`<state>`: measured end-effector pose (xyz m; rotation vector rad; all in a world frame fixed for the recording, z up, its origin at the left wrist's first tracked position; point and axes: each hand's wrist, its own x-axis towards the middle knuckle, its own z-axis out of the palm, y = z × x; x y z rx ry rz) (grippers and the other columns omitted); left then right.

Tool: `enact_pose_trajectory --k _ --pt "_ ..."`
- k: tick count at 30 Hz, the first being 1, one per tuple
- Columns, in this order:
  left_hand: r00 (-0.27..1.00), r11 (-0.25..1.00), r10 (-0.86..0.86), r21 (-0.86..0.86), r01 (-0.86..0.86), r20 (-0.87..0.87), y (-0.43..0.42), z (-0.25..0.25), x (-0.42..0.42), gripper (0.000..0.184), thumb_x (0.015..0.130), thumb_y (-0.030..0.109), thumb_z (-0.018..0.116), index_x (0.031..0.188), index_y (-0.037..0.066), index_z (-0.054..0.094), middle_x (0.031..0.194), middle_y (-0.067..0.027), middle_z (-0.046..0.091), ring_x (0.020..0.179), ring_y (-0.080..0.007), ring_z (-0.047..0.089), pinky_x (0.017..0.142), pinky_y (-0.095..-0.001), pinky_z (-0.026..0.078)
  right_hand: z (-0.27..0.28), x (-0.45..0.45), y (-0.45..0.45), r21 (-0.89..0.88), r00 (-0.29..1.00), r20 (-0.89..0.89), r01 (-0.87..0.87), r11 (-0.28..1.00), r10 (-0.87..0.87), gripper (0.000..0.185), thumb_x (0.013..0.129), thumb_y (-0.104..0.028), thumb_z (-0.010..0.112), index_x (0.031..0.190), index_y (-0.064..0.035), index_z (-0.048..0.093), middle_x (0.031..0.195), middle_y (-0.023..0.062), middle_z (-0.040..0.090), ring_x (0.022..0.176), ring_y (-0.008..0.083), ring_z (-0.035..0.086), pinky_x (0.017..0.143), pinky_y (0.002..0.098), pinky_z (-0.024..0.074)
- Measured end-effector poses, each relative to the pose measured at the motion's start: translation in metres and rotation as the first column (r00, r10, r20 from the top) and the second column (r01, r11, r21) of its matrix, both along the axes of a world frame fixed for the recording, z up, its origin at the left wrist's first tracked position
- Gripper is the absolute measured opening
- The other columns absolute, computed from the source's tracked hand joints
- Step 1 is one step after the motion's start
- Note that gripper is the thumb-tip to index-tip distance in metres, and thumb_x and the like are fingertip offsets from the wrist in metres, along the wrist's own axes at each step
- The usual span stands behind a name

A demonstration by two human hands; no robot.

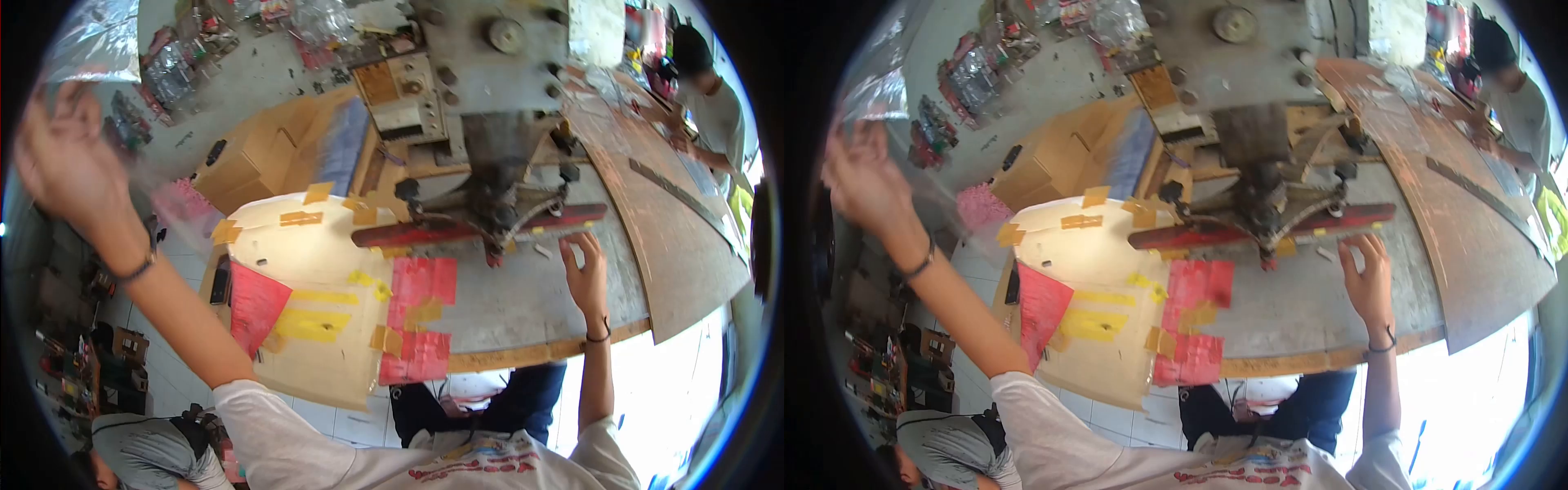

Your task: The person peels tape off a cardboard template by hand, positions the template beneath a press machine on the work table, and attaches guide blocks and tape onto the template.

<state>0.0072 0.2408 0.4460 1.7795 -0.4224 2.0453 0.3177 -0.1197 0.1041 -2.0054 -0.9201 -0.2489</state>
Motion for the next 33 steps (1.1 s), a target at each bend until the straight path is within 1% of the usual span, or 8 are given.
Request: enact_pose_trajectory --k 6,8,9,12,17,21,26,33 --pt "0.789 0.929 -0.218 0.127 0.349 -0.574 -0.107 -0.149 0.041 0.017 0.096 0.017 0.05 0.103 0.002 0.046 0.111 -0.025 0.065 0.079 -0.027 0.066 0.066 -0.037 0.055 0.052 -0.07 0.001 0.421 0.678 -0.106 -0.632 0.651 0.727 0.055 0.094 -0.044 0.063 0.124 0.002 0.06 0.128 0.0135 0.063 0.116 0.0293 0.059 0.104 0.0425 0.0416" --pt "0.701 0.859 -0.162 0.25 0.447 -0.695 -0.146 -0.212 0.065 0.013 0.089 0.01 0.055 0.099 0.007 0.046 0.104 -0.024 0.068 0.076 -0.0264 0.067 0.064 -0.0389 0.055 0.046 -0.095 0.007 0.562 0.508 -0.169 -0.655 0.506 0.845 0.059 0.095 -0.044 0.063 0.131 0.0018 0.054 0.132 0.015 0.06 0.118 0.0281 0.058 0.106 0.0427 0.0407" --pt "0.736 0.873 -0.149 0.261 0.411 -0.66 -0.167 -0.236 0.075 0.02 0.081 0.01 0.066 0.097 0.01 0.056 0.105 -0.0048 0.071 0.068 -0.0213 0.063 0.06 -0.0336 0.05 0.038 -0.102 0.005 0.627 0.413 -0.185 -0.649 0.431 0.892 0.061 0.096 -0.044 0.062 0.135 0.0018 0.05 0.134 0.0158 0.059 0.12 0.0275 0.057 0.107 0.0429 0.0402" --pt "0.627 0.921 -0.128 0.142 0.362 -0.769 -0.197 -0.3 0.08 0.02 0.086 0.008 0.062 0.103 0.007 0.053 0.1 -0.0103 0.071 0.067 -0.0248 0.064 0.058 -0.0366 0.05 0.005 -0.104 -0.005 0.767 0.337 -0.343 -0.438 0.468 0.877 0.053 0.099 -0.039 0.06 0.131 0.0025 0.049 0.123 0.0152 0.064 0.113 0.0234 0.061 0.103 0.0389 0.0444" --pt "0.261 0.97 -0.245 -0.235 0.068 -0.934 -0.214 -0.339 0.088 0.028 0.091 0.006 0.054 0.118 0.004 0.046 0.085 -0.0143 0.069 0.061 -0.0329 0.065 0.055 -0.0416 0.051 -0.019 -0.071 0.002 0.502 0.56 -0.669 -0.145 0.853 0.489 0.024 0.102 -0.021 0.057 0.107 0.0015 0.056 0.075 0.0063 0.065 0.067 0.0132 0.065 0.061 0.0274 0.052" --pt "0.147 0.995 -0.082 -0.09 -0.048 -0.986 -0.209 -0.321 0.109 0.054 0.089 0.006 0.058 0.139 0.003 0.039 0.081 -0.0139 0.069 0.063 -0.0349 0.067 0.055 -0.0421 0.052 -0.023 -0.043 0.016 -0.01 0.802 -0.566 -0.236 0.972 0.189 0.024 0.095 -0.02 0.063 0.099 0.004 0.061 0.063 0.0106 0.065 0.051 0.0175 0.064 0.049 0.0319 0.0492" --pt "-0.004 0.969 0.245 0.245 -0.032 -0.97 -0.198 -0.337 0.133 0.041 0.096 0.031 0.054 0.128 0.007 0.063 0.081 -0.0171 0.071 0.067 -0.0362 0.069 0.058 -0.0464 0.056 -0.016 -0.009 0.046 -0.282 0.889 -0.443 -0.261 0.923 0.116 0.028 0.09 -0.02 0.068 0.102 0.0045 0.062 0.069 0.0167 0.069 0.058 0.026 0.07 0.056 0.037 0.0536" --pt "-0.075 0.951 0.265 0.273 -0.141 -0.961 -0.19 -0.354 0.155 0.045 0.097 0.037 0.05 0.13 0.009 0.064 0.058 -0.0203 0.064 0.055 -0.0378 0.067 0.054 -0.0476 0.055 -0.033 -0.008 0.049 -0.008 0.916 -0.378 -0.148 0.989 0.134 0.038 0.086 -0.012 0.071 0.117 0.0035 0.053 0.079 0.0168 0.071 0.055 0.0215 0.068 0.054 0.0341 0.0518"
